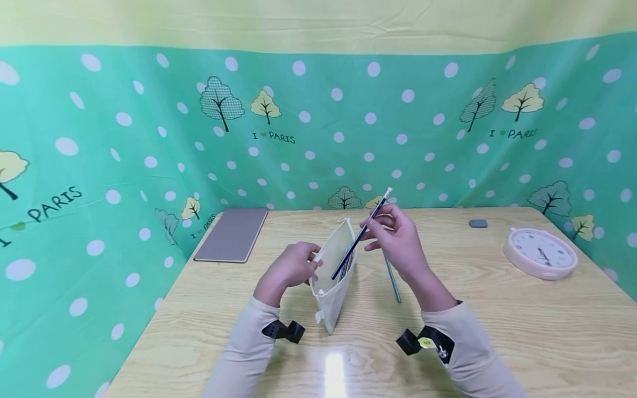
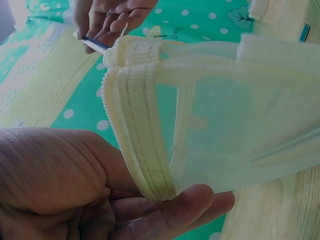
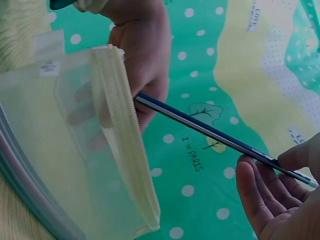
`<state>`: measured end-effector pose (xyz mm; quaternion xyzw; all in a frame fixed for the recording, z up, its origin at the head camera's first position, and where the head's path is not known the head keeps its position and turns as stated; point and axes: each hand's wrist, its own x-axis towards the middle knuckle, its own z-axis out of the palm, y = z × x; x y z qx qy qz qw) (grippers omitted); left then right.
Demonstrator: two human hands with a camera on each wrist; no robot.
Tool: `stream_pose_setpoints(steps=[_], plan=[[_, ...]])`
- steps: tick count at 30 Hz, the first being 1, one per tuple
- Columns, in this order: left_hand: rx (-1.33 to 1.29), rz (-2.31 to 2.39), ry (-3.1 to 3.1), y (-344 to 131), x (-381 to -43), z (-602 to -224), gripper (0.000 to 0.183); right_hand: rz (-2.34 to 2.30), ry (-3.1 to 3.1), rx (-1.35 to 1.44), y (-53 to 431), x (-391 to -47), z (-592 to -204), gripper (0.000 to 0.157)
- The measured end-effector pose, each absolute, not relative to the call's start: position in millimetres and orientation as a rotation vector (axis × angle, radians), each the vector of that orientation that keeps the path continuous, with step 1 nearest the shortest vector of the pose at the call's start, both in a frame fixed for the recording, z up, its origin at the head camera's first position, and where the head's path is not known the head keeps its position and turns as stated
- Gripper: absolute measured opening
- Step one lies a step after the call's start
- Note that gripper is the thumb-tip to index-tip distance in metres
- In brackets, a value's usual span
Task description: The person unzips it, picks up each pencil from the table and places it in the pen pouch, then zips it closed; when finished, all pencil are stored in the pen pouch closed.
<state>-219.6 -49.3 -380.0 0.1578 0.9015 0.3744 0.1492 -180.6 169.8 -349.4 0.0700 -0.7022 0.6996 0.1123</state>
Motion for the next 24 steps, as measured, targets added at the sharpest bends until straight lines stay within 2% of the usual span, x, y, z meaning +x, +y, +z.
stream_pose_setpoints(steps=[9,24], plan=[[0.45,1.048,2.61,-48.4,-219.2,-379.7,0.035,1.985,-2.081,0.242,157.3,-182.2,-358.9,0.022],[0.447,1.046,2.627,-46.7,-219.8,-379.2,0.031,2.051,-2.148,0.277,149.1,-180.0,-364.2,0.013]])
